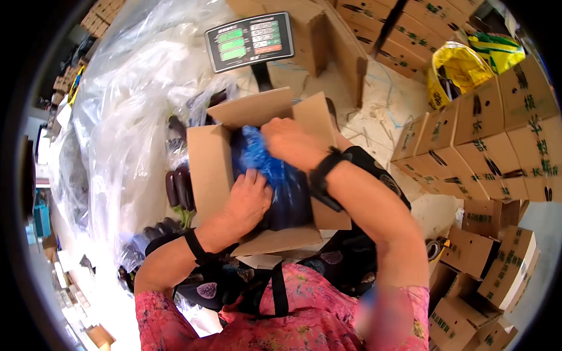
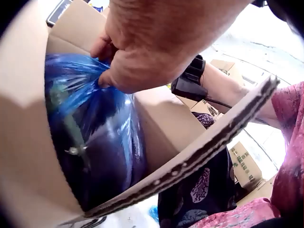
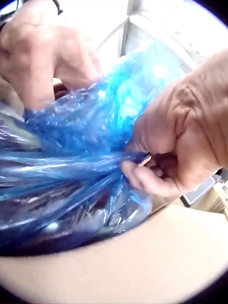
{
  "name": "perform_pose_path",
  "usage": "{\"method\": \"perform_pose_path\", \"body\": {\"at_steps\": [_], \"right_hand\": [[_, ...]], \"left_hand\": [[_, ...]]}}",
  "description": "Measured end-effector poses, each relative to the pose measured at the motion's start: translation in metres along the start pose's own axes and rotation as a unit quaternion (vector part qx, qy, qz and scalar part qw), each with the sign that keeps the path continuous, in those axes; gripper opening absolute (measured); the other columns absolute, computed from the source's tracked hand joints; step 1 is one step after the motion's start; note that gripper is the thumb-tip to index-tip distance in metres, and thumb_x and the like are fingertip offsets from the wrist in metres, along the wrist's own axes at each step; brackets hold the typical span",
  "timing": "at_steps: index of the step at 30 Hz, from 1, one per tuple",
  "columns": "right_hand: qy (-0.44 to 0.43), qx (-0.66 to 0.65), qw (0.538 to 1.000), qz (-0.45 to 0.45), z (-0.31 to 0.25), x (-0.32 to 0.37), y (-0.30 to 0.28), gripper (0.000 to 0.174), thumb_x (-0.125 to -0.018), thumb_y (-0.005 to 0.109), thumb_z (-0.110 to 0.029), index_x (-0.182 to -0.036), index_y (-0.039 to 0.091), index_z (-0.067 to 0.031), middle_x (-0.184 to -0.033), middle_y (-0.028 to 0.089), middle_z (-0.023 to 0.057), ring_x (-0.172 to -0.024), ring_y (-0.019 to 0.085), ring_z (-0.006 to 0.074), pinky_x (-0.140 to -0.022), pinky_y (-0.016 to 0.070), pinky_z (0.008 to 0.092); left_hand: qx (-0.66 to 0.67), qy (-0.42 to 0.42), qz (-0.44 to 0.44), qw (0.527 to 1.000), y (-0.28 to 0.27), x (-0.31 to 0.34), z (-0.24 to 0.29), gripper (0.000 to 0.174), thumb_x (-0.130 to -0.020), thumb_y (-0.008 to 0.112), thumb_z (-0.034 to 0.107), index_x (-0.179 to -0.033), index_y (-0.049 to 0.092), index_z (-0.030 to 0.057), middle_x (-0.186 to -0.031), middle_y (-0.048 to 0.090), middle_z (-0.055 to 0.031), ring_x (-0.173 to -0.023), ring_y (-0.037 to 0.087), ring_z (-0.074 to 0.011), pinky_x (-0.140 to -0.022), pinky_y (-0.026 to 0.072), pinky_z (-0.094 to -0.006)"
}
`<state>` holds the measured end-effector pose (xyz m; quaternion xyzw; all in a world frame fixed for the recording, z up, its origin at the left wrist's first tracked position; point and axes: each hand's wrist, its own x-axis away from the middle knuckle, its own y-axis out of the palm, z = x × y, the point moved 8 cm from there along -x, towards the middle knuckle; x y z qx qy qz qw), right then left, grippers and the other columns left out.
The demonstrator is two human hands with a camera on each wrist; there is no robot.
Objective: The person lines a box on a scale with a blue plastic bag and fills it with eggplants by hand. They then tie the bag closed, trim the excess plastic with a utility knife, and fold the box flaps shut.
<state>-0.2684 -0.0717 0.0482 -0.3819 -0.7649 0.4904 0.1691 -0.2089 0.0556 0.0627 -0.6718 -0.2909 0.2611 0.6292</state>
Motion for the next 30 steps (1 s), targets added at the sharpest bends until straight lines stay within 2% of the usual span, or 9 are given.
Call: {"method": "perform_pose_path", "body": {"at_steps": [2, 7, 9, 11, 13, 16, 21, 24, 30], "right_hand": [[0.227, 0.057, 0.939, -0.251, 0.010, -0.026, 0.038, 0.022, -0.073, 0.063, -0.006, -0.093, 0.071, -0.0021, -0.101, 0.068, 0.0245, -0.097, 0.066, 0.0397, -0.083, 0.0541, 0.0460], [-0.002, -0.088, 0.947, -0.309, -0.047, -0.049, 0.085, 0.034, -0.068, 0.061, -0.019, -0.095, 0.074, -0.0029, -0.097, 0.071, 0.0220, -0.089, 0.069, 0.0374, -0.076, 0.0560, 0.0439], [-0.009, -0.117, 0.954, -0.274, -0.057, -0.063, 0.104, 0.033, -0.066, 0.062, -0.021, -0.090, 0.074, -0.0022, -0.092, 0.070, 0.0224, -0.083, 0.069, 0.0370, -0.070, 0.0549, 0.0448], [-0.060, -0.260, 0.953, -0.144, -0.053, -0.038, 0.062, 0.038, -0.067, 0.066, -0.030, -0.089, 0.072, 0.0008, -0.089, 0.070, 0.0227, -0.081, 0.069, 0.0363, -0.067, 0.0540, 0.0454], [-0.008, -0.215, 0.953, -0.215, -0.064, -0.039, 0.067, 0.041, -0.076, 0.068, -0.034, -0.090, 0.071, 0.0041, -0.089, 0.070, 0.0243, -0.083, 0.069, 0.0388, -0.073, 0.0550, 0.0469], [-0.021, -0.149, 0.989, 0.010, -0.071, -0.016, 0.022, 0.026, -0.078, 0.066, -0.024, -0.083, 0.067, 0.0013, -0.088, 0.066, 0.0197, -0.085, 0.064, 0.0389, -0.075, 0.0534, 0.0476], [-0.061, -0.051, 0.982, 0.170, -0.076, 0.054, -0.034, 0.019, -0.081, 0.066, -0.016, -0.092, 0.059, -0.0033, -0.094, 0.056, 0.0128, -0.094, 0.057, 0.0316, -0.081, 0.0492, 0.0387], [-0.084, -0.005, 0.996, 0.009, -0.073, 0.075, 0.008, 0.025, -0.078, 0.070, -0.016, -0.099, 0.065, -0.0037, -0.098, 0.058, 0.0116, -0.097, 0.056, 0.0295, -0.085, 0.0477, 0.0378], [-0.132, 0.056, 0.990, 0.007, -0.080, 0.077, 0.035, 0.021, -0.078, 0.067, -0.016, -0.095, 0.068, -0.0038, -0.097, 0.060, 0.0080, -0.100, 0.056, 0.0242, -0.086, 0.0454, 0.0355]], "left_hand": [[0.025, 0.022, -0.012, 0.999, 0.016, -0.008, 0.012, 0.015, -0.073, 0.061, 0.015, -0.081, 0.066, 0.0032, -0.089, 0.059, -0.0140, -0.091, 0.057, -0.0271, -0.070, 0.0515, -0.0355], [0.039, 0.158, -0.057, 0.985, 0.028, -0.013, 0.005, 0.017, -0.071, 0.062, 0.018, -0.076, 0.070, 0.0036, -0.093, 0.063, -0.0165, -0.094, 0.060, -0.0290, -0.075, 0.0521, -0.0389], [0.017, 0.140, -0.033, 0.989, 0.041, -0.014, -0.005, 0.019, -0.072, 0.062, 0.016, -0.082, 0.071, 0.0029, -0.094, 0.062, -0.0175, -0.096, 0.060, -0.0311, -0.079, 0.0522, -0.0398], [-0.020, 0.068, -0.031, 0.997, 0.043, -0.014, -0.013, 0.037, -0.079, 0.059, 0.013, -0.114, 0.062, 0.0010, -0.106, 0.060, -0.0187, -0.100, 0.061, -0.0319, -0.087, 0.0493, -0.0439], [-0.112, 0.025, -0.040, 0.993, 0.093, -0.009, -0.024, 0.042, -0.083, 0.057, 0.015, -0.124, 0.059, 0.0046, -0.120, 0.058, -0.0185, -0.115, 0.055, -0.0322, -0.096, 0.0445, -0.0455], [0.021, -0.013, 0.097, 0.995, 0.109, -0.010, -0.047, 0.038, -0.085, 0.060, 0.014, -0.122, 0.060, 0.0070, -0.119, 0.061, -0.0166, -0.111, 0.058, -0.0328, -0.091, 0.0475, -0.0445], [0.527, -0.195, 0.174, 0.809, 0.074, -0.009, -0.096, 0.015, -0.078, 0.066, 0.009, -0.091, 0.060, 0.0032, -0.080, 0.064, -0.0180, -0.077, 0.063, -0.0376, -0.070, 0.0514, -0.0413], [0.439, -0.338, 0.095, 0.827, 0.080, 0.002, -0.095, 0.015, -0.074, 0.065, 0.004, -0.086, 0.058, 0.0006, -0.076, 0.062, -0.0181, -0.073, 0.062, -0.0329, -0.067, 0.0498, -0.0408], [0.701, -0.435, 0.066, 0.561, 0.101, 0.024, -0.071, 0.019, -0.088, 0.050, -0.003, -0.106, 0.058, -0.0042, -0.088, 0.060, -0.0087, -0.074, 0.057, -0.0165, -0.066, 0.0483, -0.0293]]}}
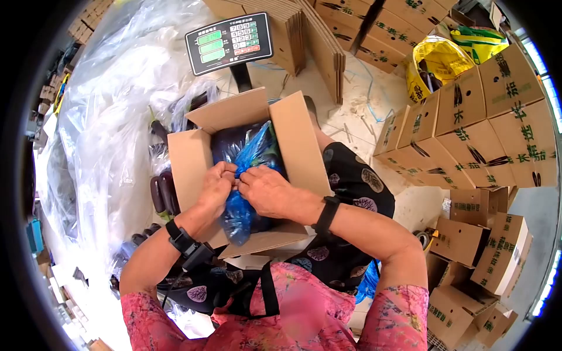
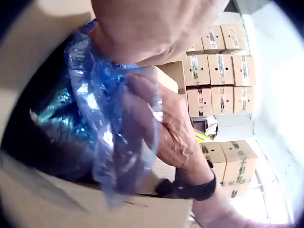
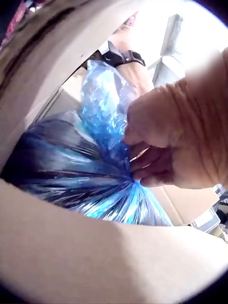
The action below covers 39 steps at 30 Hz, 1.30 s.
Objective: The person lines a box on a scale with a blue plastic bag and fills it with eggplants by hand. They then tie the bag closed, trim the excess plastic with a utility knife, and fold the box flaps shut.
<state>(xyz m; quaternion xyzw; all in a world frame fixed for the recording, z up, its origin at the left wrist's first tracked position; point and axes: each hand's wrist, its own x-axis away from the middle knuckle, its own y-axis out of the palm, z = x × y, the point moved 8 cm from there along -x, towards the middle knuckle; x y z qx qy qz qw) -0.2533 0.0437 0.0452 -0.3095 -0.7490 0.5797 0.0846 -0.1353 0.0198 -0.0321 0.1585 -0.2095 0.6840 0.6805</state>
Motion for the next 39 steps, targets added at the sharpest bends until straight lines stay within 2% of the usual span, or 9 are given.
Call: {"method": "perform_pose_path", "body": {"at_steps": [4, 6, 10, 14, 20, 26, 29, 35, 39], "right_hand": [[-0.031, 0.033, 0.997, -0.057, 0.002, 0.005, 0.008, 0.019, -0.076, 0.066, -0.019, -0.088, 0.070, -0.0051, -0.096, 0.063, 0.0063, -0.105, 0.053, 0.0234, -0.084, 0.0444, 0.0343], [-0.046, 0.037, 0.998, -0.029, -0.003, 0.010, 0.010, 0.016, -0.076, 0.065, -0.019, -0.081, 0.071, -0.0054, -0.097, 0.063, 0.0067, -0.106, 0.052, 0.0241, -0.085, 0.0438, 0.0347], [-0.061, 0.036, 0.994, -0.080, -0.009, 0.014, 0.023, 0.019, -0.079, 0.060, -0.018, -0.082, 0.070, -0.0020, -0.103, 0.063, 0.0096, -0.113, 0.050, 0.0272, -0.089, 0.0426, 0.0346], [-0.078, 0.113, 0.983, -0.124, -0.017, 0.010, 0.036, 0.025, -0.080, 0.058, -0.019, -0.089, 0.070, 0.0011, -0.107, 0.064, 0.0125, -0.120, 0.047, 0.0306, -0.093, 0.0421, 0.0349], [-0.073, 0.183, 0.971, -0.136, -0.023, 0.015, 0.040, 0.031, -0.079, 0.058, -0.020, -0.098, 0.071, 0.0013, -0.112, 0.065, 0.0161, -0.123, 0.048, 0.0342, -0.099, 0.0386, 0.0389], [-0.082, 0.207, 0.963, -0.154, -0.026, 0.011, 0.046, 0.031, -0.079, 0.058, -0.022, -0.095, 0.072, 0.0008, -0.107, 0.066, 0.0168, -0.121, 0.049, 0.0337, -0.098, 0.0385, 0.0386], [-0.072, 0.177, 0.975, -0.116, -0.025, 0.016, 0.029, 0.029, -0.077, 0.059, -0.021, -0.093, 0.071, 0.0015, -0.102, 0.065, 0.0172, -0.120, 0.049, 0.0337, -0.094, 0.0406, 0.0383], [0.071, -0.190, 0.897, -0.392, -0.033, 0.032, -0.010, 0.029, -0.086, 0.062, -0.020, -0.105, 0.066, 0.0016, -0.108, 0.064, 0.0153, -0.118, 0.052, 0.0318, -0.084, 0.0452, 0.0419], [0.076, -0.254, 0.951, -0.161, -0.033, 0.022, -0.047, 0.064, -0.082, 0.069, -0.046, -0.122, 0.060, 0.0039, -0.132, 0.056, 0.0210, -0.125, 0.048, 0.0360, -0.098, 0.0445, 0.0416]], "left_hand": [[0.115, -0.008, 0.005, 0.993, 0.014, 0.028, -0.002, 0.034, -0.090, 0.048, -0.002, -0.123, 0.053, -0.0044, -0.108, 0.062, -0.0151, -0.090, 0.060, -0.0213, -0.081, 0.0496, -0.0321], [-0.122, 0.098, -0.061, 0.986, 0.018, 0.038, 0.017, 0.036, -0.089, 0.049, -0.002, -0.125, 0.053, -0.0039, -0.111, 0.062, -0.0165, -0.097, 0.061, -0.0211, -0.085, 0.0495, -0.0335], [-0.412, 0.330, -0.100, 0.843, 0.017, 0.061, 0.079, 0.049, -0.085, 0.056, -0.001, -0.134, 0.048, -0.0025, -0.125, 0.058, -0.0237, -0.115, 0.059, -0.0363, -0.097, 0.0457, -0.0430], [-0.492, 0.562, 0.168, 0.643, 0.004, 0.064, 0.205, 0.045, -0.082, 0.063, 0.004, -0.125, 0.052, -0.0030, -0.119, 0.059, -0.0207, -0.112, 0.055, -0.0437, -0.094, 0.0440, -0.0490], [-0.614, 0.302, -0.013, 0.730, 0.005, -0.026, 0.160, 0.048, -0.083, 0.065, 0.010, -0.129, 0.053, 0.0010, -0.118, 0.059, -0.0180, -0.106, 0.055, -0.0400, -0.087, 0.0463, -0.0490], [-0.603, 0.482, -0.041, 0.635, 0.017, 0.020, 0.081, 0.058, -0.084, 0.070, 0.028, -0.130, 0.052, -0.0040, -0.136, 0.048, -0.0259, -0.126, 0.045, -0.0450, -0.099, 0.0446, -0.0453], [-0.620, 0.406, -0.048, 0.669, 0.020, 0.008, 0.069, 0.069, -0.085, 0.071, 0.031, -0.137, 0.044, -0.0046, -0.150, 0.033, -0.0249, -0.137, 0.033, -0.0454, -0.106, 0.0389, -0.0443], [-0.641, 0.402, -0.026, 0.654, 0.021, 0.010, 0.059, 0.082, -0.079, 0.075, 0.038, -0.140, 0.040, -0.0023, -0.150, 0.033, -0.0231, -0.139, 0.032, -0.0436, -0.102, 0.0416, -0.0451], [-0.645, 0.404, -0.015, 0.648, 0.018, 0.010, 0.054, 0.086, -0.075, 0.077, 0.040, -0.141, 0.039, -0.0011, -0.151, 0.032, -0.0240, -0.140, 0.030, -0.0446, -0.103, 0.0404, -0.0469]]}}
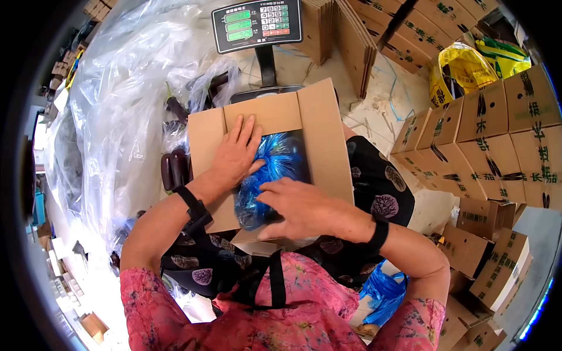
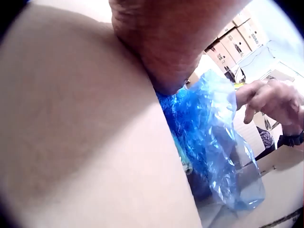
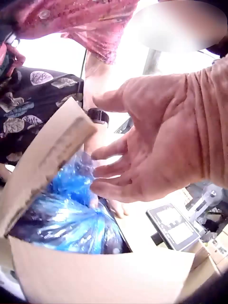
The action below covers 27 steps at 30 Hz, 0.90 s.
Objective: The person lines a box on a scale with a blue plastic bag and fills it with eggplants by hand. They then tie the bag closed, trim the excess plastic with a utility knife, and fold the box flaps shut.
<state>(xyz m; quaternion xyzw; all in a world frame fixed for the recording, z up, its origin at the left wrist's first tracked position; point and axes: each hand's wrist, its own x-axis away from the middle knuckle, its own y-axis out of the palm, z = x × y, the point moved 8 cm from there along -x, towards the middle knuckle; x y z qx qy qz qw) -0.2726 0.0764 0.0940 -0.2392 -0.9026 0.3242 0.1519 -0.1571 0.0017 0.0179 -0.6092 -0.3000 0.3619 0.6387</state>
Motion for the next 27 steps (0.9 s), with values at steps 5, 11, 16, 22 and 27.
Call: {"method": "perform_pose_path", "body": {"at_steps": [5, 11, 16, 22, 27], "right_hand": [[-0.020, 0.028, 0.978, -0.204, -0.011, -0.009, 0.051, 0.062, -0.076, 0.074, -0.049, -0.110, 0.064, 0.0019, -0.114, 0.063, 0.0222, -0.112, 0.059, 0.0367, -0.093, 0.0480, 0.0458], [0.000, 0.133, 0.990, -0.039, -0.008, -0.016, 0.027, 0.040, -0.074, 0.077, -0.025, -0.104, 0.063, -0.0032, -0.107, 0.063, 0.0153, -0.106, 0.058, 0.0312, -0.085, 0.0503, 0.0428], [0.020, 0.144, 0.989, -0.032, 0.046, -0.042, 0.028, 0.044, -0.071, 0.080, -0.030, -0.101, 0.064, -0.0015, -0.115, 0.058, 0.0119, -0.105, 0.054, 0.0325, -0.086, 0.0491, 0.0425], [0.117, 0.163, 0.980, 0.018, 0.054, -0.032, 0.028, 0.053, -0.065, 0.084, -0.037, -0.101, 0.066, -0.0029, -0.114, 0.056, 0.0106, -0.113, 0.048, 0.0329, -0.095, 0.0427, 0.0452], [0.107, 0.173, 0.960, 0.195, 0.063, -0.008, 0.014, 0.084, -0.058, 0.089, -0.033, -0.128, 0.052, -0.0035, -0.130, 0.048, 0.0168, -0.121, 0.044, 0.0364, -0.099, 0.0401, 0.0462]], "left_hand": [[0.023, -0.015, -0.021, 0.999, 0.001, -0.002, 0.003, 0.092, -0.071, 0.080, 0.042, -0.140, 0.039, -0.0020, -0.151, 0.030, -0.0267, -0.140, 0.027, -0.0483, -0.108, 0.0346, -0.0513], [0.018, -0.032, 0.009, 0.999, 0.003, -0.002, 0.004, 0.090, -0.070, 0.082, 0.031, -0.141, 0.037, -0.0014, -0.152, 0.028, -0.0257, -0.140, 0.029, -0.0454, -0.107, 0.0354, -0.0502], [0.063, -0.043, -0.022, 0.997, 0.004, -0.002, -0.005, 0.097, -0.067, 0.082, 0.036, -0.144, 0.035, -0.0013, -0.154, 0.022, -0.0269, -0.144, 0.020, -0.0458, -0.110, 0.0311, -0.0522], [0.185, -0.037, -0.148, 0.971, 0.013, -0.002, -0.016, 0.120, -0.061, 0.083, 0.057, -0.149, 0.027, -0.0016, -0.159, 0.008, -0.0277, -0.147, 0.003, -0.0469, -0.114, 0.0220, -0.0575], [0.132, -0.005, -0.184, 0.974, 0.005, 0.001, -0.006, 0.133, -0.052, 0.084, 0.065, -0.151, 0.024, -0.0014, -0.159, 0.005, -0.0286, -0.147, 0.001, -0.0491, -0.113, 0.0213, -0.0591]]}}
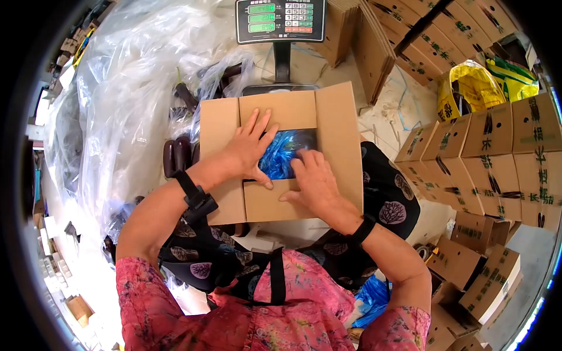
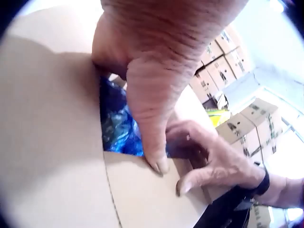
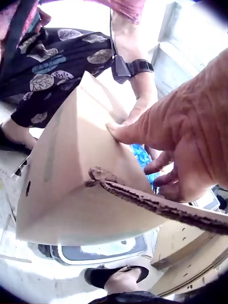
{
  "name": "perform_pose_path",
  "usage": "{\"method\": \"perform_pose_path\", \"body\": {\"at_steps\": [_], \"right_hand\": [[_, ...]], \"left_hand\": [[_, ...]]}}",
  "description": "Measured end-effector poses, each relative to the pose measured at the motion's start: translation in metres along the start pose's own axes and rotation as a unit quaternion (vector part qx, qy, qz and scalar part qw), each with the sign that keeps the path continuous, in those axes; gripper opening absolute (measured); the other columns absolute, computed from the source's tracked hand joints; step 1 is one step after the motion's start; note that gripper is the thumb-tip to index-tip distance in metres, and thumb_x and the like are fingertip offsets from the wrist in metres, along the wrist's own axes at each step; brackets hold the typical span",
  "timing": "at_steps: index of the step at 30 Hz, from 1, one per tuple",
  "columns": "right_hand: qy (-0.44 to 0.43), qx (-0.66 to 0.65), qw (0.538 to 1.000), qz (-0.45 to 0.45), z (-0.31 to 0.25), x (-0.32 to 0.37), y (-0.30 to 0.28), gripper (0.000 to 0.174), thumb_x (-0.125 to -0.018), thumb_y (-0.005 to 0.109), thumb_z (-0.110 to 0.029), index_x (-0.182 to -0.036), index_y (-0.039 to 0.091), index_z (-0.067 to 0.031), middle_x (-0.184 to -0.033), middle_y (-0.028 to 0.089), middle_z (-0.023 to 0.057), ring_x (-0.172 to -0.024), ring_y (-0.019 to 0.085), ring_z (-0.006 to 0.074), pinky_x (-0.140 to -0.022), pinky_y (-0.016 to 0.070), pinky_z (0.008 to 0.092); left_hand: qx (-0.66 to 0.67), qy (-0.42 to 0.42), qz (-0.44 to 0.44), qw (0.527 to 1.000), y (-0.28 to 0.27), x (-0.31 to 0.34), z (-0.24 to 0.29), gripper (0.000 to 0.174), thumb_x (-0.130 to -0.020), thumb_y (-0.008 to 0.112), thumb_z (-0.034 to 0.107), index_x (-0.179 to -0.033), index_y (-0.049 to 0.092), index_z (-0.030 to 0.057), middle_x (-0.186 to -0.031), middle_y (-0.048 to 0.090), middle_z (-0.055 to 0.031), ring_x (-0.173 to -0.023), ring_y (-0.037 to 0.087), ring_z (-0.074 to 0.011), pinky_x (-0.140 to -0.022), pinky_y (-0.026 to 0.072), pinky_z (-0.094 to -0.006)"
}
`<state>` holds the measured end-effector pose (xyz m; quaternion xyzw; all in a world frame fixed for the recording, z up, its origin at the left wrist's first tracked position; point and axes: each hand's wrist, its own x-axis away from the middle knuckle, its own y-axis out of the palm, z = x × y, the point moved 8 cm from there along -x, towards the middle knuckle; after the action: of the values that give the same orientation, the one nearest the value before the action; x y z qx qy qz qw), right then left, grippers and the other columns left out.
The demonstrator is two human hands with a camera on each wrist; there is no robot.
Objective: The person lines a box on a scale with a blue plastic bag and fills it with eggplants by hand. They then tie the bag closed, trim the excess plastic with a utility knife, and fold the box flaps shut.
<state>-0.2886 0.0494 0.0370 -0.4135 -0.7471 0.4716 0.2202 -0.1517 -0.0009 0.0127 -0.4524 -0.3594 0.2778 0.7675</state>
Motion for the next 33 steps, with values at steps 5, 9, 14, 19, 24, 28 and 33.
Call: {"method": "perform_pose_path", "body": {"at_steps": [5, 9, 14, 19, 24, 28, 33], "right_hand": [[0.094, 0.099, 0.975, 0.175, 0.029, 0.009, -0.079, 0.076, -0.075, 0.079, -0.027, -0.135, 0.044, 0.0038, -0.142, 0.040, 0.0274, -0.132, 0.039, 0.0418, -0.105, 0.0380, 0.0463], [0.287, -0.369, 0.881, -0.074, 0.074, 0.028, -0.051, 0.091, -0.082, 0.074, -0.040, -0.145, 0.030, 0.0081, -0.147, 0.035, 0.0306, -0.139, 0.036, 0.0397, -0.113, 0.0307, 0.0433], [0.125, -0.226, 0.965, -0.054, 0.003, 0.029, -0.025, 0.127, -0.069, 0.081, -0.056, -0.150, 0.009, 0.0105, -0.153, 0.019, 0.0346, -0.146, 0.018, 0.0440, -0.117, 0.0216, 0.0467], [0.020, -0.074, 0.994, -0.073, -0.017, 0.040, -0.004, 0.136, -0.060, 0.077, -0.072, -0.148, 0.015, 0.0113, -0.154, 0.015, 0.0347, -0.145, 0.011, 0.0501, -0.115, 0.0174, 0.0558], [-0.099, 0.083, 0.987, -0.091, -0.040, 0.034, 0.027, 0.119, -0.056, 0.085, -0.053, -0.143, 0.033, 0.0089, -0.153, 0.026, 0.0297, -0.145, 0.021, 0.0427, -0.114, 0.0227, 0.0490], [-0.103, 0.087, 0.989, -0.068, -0.037, 0.032, 0.027, 0.107, -0.055, 0.087, -0.036, -0.140, 0.039, 0.0068, -0.152, 0.030, 0.0271, -0.144, 0.026, 0.0384, -0.113, 0.0282, 0.0454], [-0.092, 0.021, 0.995, -0.023, -0.039, 0.045, 0.026, 0.094, -0.063, 0.085, -0.026, -0.140, 0.039, 0.0016, -0.148, 0.036, 0.0232, -0.138, 0.036, 0.0356, -0.108, 0.0325, 0.0458]], "left_hand": [[-0.029, -0.016, 0.028, 0.999, 0.003, -0.001, 0.002, 0.132, -0.049, 0.089, 0.057, -0.150, 0.027, -0.0013, -0.158, 0.010, -0.0298, -0.147, 0.005, -0.0484, -0.113, 0.0248, -0.0556], [-0.061, -0.029, 0.017, 0.998, 0.000, -0.003, 0.005, 0.132, -0.050, 0.087, 0.059, -0.150, 0.026, -0.0006, -0.158, 0.010, -0.0289, -0.146, 0.008, -0.0486, -0.113, 0.0257, -0.0543], [-0.093, -0.029, 0.022, 0.995, 0.002, -0.004, -0.003, 0.137, -0.047, 0.086, 0.061, -0.152, 0.022, -0.0002, -0.159, 0.008, -0.0283, -0.147, 0.007, -0.0479, -0.110, 0.0284, -0.0552], [-0.102, -0.050, 0.002, 0.994, 0.006, -0.003, 0.001, 0.142, -0.044, 0.088, 0.060, -0.154, 0.018, 0.0039, -0.161, 0.006, -0.0243, -0.148, 0.004, -0.0460, -0.111, 0.0279, -0.0561], [-0.049, -0.031, 0.044, 0.997, 0.005, -0.003, 0.001, 0.129, -0.052, 0.088, 0.052, -0.155, 0.021, 0.0115, -0.161, 0.010, -0.0222, -0.148, 0.008, -0.0436, -0.114, 0.0233, -0.0575], [0.046, 0.024, 0.257, 0.965, -0.019, 0.013, 0.007, 0.078, -0.083, 0.072, 0.028, -0.148, 0.033, 0.0114, -0.158, 0.021, -0.0180, -0.145, 0.021, -0.0407, -0.113, 0.0266, -0.0517], [-0.060, 0.079, 0.215, 0.972, -0.002, -0.008, 0.030, 0.056, -0.096, 0.054, 0.027, -0.147, 0.036, 0.0137, -0.158, 0.028, -0.0083, -0.144, 0.028, -0.0333, -0.108, 0.0319, -0.0492]]}}
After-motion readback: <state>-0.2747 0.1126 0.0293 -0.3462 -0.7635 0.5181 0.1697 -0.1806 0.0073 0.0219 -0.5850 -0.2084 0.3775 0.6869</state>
